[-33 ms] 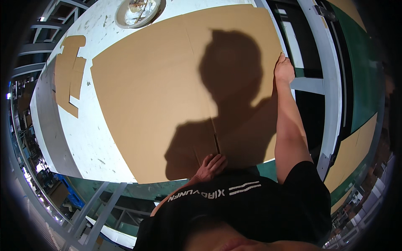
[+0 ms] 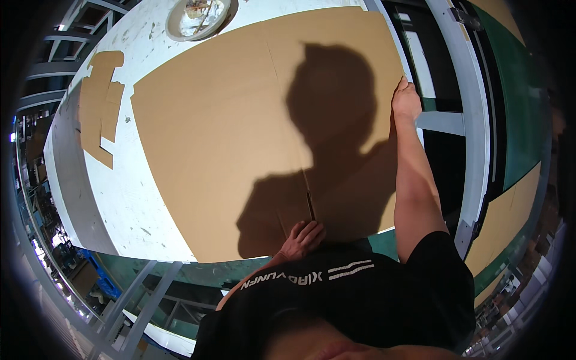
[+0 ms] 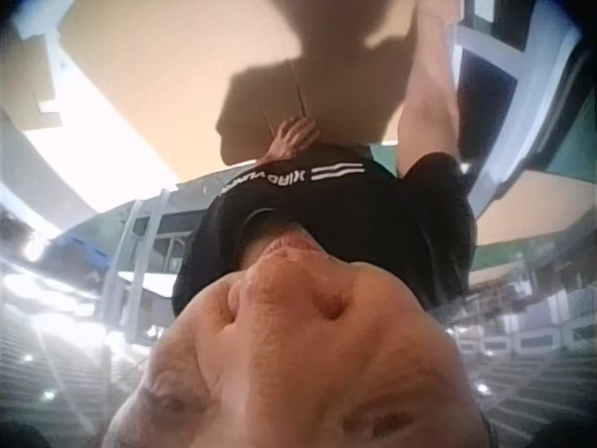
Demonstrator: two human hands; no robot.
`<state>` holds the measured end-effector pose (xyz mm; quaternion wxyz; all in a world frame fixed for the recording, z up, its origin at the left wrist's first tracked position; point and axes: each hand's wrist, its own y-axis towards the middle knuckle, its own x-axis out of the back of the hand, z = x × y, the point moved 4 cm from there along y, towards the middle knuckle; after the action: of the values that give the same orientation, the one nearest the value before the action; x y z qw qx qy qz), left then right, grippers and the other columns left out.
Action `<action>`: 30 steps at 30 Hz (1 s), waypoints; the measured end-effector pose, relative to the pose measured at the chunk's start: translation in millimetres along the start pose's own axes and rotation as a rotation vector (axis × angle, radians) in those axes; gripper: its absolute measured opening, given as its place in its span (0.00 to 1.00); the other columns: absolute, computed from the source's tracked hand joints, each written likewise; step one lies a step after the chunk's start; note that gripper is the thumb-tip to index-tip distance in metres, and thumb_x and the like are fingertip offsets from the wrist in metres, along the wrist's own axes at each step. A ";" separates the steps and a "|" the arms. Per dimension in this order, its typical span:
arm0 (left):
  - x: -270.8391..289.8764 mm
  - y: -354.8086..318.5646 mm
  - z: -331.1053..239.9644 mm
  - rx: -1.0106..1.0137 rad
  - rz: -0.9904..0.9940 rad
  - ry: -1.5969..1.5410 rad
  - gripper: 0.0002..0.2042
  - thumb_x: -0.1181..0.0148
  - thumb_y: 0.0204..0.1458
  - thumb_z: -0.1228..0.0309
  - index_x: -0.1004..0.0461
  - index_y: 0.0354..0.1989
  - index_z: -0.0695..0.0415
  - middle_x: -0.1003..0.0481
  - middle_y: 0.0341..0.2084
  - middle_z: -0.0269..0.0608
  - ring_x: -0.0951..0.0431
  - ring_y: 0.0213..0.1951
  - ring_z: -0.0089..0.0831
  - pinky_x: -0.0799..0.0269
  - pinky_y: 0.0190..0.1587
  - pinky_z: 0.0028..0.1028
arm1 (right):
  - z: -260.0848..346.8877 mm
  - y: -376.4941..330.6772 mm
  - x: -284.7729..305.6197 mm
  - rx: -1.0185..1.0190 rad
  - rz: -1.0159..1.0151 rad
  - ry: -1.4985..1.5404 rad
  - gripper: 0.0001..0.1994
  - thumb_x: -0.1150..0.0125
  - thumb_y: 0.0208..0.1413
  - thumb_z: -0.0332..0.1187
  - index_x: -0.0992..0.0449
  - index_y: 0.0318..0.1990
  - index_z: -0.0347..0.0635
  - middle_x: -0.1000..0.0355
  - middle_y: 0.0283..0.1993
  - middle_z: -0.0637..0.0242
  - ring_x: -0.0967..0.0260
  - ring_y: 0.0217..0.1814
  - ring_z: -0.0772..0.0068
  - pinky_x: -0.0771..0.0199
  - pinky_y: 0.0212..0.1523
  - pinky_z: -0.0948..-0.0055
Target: The person uses a utility knife to cut large sheets of cardboard on a metal workbench. They align the cardboard, score the material along pre-marked lines, and separate the pieces. The person handles the cardboard with both hands to ensure straight cuts and moves the cut sections aside.
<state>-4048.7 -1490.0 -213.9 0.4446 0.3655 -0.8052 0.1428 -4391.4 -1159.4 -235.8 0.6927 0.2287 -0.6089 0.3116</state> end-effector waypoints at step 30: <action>-15.8 6.2 -13.2 -0.108 -0.199 0.138 0.31 0.34 0.40 0.71 0.40 0.55 0.63 0.37 0.51 0.52 0.34 0.54 0.50 0.40 0.56 0.54 | -139.0 -77.0 -2.3 0.344 -0.157 0.636 0.26 0.42 0.51 0.46 0.34 0.53 0.40 0.32 0.50 0.53 0.34 0.52 0.54 0.34 0.52 0.60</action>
<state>-4039.7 -1471.1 -218.9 0.5301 0.4082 -0.7390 0.0793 -4239.5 -1117.0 -254.6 0.8205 0.2797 -0.2825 0.4108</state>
